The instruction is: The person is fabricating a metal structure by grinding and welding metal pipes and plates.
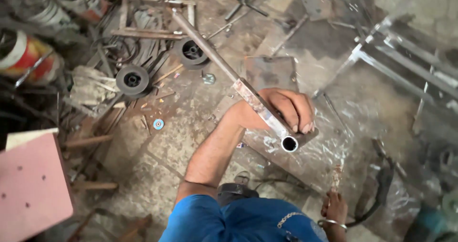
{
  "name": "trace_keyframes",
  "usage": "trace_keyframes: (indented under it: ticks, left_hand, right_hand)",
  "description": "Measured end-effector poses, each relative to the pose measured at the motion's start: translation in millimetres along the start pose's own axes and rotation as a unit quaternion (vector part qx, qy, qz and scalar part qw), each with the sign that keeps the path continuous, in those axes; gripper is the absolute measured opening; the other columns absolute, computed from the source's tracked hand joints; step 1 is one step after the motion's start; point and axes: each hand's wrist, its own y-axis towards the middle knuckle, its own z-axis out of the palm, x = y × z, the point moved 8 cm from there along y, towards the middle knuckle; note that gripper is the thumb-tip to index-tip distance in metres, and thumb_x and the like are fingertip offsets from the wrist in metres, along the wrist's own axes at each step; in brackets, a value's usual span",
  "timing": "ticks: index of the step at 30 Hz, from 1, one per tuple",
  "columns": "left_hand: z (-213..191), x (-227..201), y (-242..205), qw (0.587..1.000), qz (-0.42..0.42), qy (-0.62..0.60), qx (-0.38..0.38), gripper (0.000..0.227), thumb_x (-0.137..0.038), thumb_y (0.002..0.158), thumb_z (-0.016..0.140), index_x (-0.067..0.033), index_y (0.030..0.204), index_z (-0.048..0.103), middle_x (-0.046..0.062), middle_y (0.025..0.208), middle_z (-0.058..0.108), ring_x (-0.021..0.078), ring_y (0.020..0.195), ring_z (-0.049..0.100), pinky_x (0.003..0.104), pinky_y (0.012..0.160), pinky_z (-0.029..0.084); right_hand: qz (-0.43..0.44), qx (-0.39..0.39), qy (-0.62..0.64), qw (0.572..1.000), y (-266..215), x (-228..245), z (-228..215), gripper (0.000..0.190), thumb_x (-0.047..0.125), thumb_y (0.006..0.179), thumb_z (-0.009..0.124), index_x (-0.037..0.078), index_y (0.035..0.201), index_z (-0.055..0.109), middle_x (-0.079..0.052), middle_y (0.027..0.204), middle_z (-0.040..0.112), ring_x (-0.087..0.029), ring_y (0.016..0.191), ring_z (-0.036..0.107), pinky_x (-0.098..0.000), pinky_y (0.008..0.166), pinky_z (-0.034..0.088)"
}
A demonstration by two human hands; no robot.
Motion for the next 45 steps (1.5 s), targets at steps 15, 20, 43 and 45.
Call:
trace_keyframes:
  ticks: [15, 20, 43, 45]
  left_hand:
    - [12, -123, -136, 0.936, -0.092, 0.262, -0.216, 0.031, -0.033, 0.102, 0.07, -0.0031, 0.106, 0.073, 0.011, 0.11, 0.071, 0.0258, 0.104, 0.069, 0.038, 0.095, 0.054]
    - [43, -162, -182, 0.887, -0.144, 0.306, -0.314, 0.031, -0.033, 0.101, 0.072, -0.0031, 0.108, 0.073, 0.011, 0.111, 0.071, 0.0249, 0.103, 0.069, 0.038, 0.094, 0.055]
    - [42, -35, -19, 0.891, 0.018, 0.39, -0.232, 0.023, -0.027, 0.102, 0.065, -0.0044, 0.106, 0.067, 0.01, 0.109, 0.067, 0.0328, 0.114, 0.068, 0.044, 0.099, 0.057]
    - [44, 1, 10, 0.918, 0.042, 0.332, -0.212, 0.021, -0.024, 0.102, 0.067, -0.0039, 0.105, 0.067, 0.01, 0.107, 0.067, 0.0327, 0.113, 0.068, 0.045, 0.099, 0.058]
  right_hand:
    - [-0.016, 0.162, -0.11, 0.981, 16, 38, 89, 0.035, 0.041, 0.103, 0.056, 0.008, 0.093, 0.054, 0.0, 0.059, 0.039, -0.013, 0.041, 0.034, -0.0312, 0.038, 0.024]
    - [-0.064, 0.228, -0.145, 0.961, 31, 29, 126, 0.035, 0.04, 0.103, 0.056, 0.009, 0.087, 0.054, -0.002, 0.058, 0.042, -0.014, 0.041, 0.037, -0.032, 0.038, 0.029]
    - [-0.021, 0.159, -0.058, 0.985, 18, 43, 79, 0.036, 0.044, 0.097, 0.064, 0.01, 0.091, 0.054, 0.003, 0.057, 0.042, -0.01, 0.04, 0.036, -0.0302, 0.036, 0.024]
    - [-0.019, 0.112, -0.031, 0.993, 6, 49, 48, 0.036, 0.044, 0.098, 0.062, 0.009, 0.09, 0.056, 0.002, 0.056, 0.042, -0.01, 0.04, 0.035, -0.0303, 0.036, 0.024]
